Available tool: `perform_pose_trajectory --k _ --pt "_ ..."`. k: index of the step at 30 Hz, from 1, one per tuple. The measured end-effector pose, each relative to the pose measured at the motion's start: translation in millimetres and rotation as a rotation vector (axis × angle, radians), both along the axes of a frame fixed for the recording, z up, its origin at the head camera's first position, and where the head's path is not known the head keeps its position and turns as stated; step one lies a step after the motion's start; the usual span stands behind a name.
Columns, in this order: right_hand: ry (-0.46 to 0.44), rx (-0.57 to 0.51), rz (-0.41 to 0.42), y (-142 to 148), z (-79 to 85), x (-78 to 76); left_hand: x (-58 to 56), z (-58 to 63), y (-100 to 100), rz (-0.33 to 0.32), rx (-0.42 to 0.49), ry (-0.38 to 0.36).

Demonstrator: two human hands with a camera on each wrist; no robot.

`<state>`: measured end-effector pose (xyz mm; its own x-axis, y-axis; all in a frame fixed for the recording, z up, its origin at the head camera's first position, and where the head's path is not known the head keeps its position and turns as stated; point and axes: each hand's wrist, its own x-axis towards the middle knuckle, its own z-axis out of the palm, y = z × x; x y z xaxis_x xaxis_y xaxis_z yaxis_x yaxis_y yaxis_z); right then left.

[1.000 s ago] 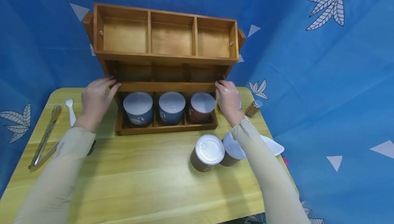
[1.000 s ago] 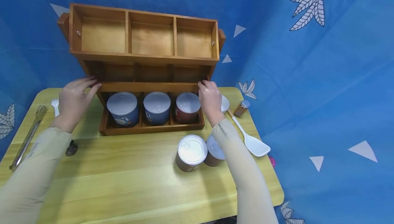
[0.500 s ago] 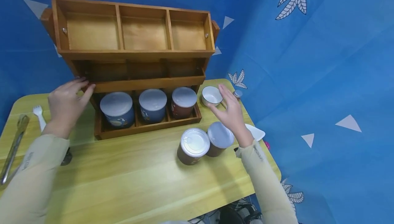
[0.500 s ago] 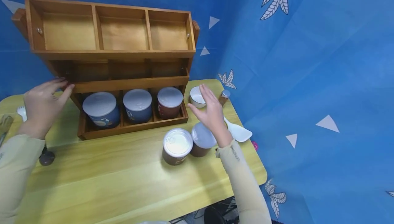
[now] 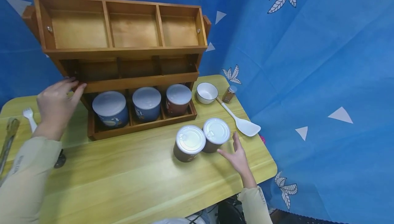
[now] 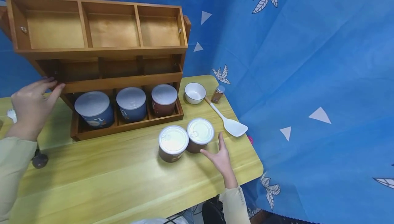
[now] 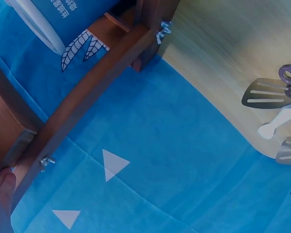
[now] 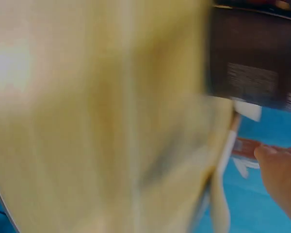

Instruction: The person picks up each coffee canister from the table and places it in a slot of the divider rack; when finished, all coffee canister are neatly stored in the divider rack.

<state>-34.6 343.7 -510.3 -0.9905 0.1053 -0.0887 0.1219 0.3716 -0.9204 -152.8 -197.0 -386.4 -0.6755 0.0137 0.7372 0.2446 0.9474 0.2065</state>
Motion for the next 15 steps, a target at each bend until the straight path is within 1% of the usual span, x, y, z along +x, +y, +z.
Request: perform_pose_trajectory --k 4,8,11,15 --pt "-0.025 0.006 0.055 -4 -21.4 -12.3 -2.7 -0.9 0 0.006 0.003 0.005" --pt "-0.035 -0.016 0.059 -11 -31.8 -19.9 -2.8 -1.1 0 0.0 -0.009 0.004" --pt "-0.012 -0.057 0.064 -16 -33.0 -23.2 -2.2 -1.4 0 -0.005 -0.013 0.01" --pt "0.029 -0.087 0.083 -25 -23.7 -25.7 -0.8 -0.9 -1 0.002 -0.007 0.014"
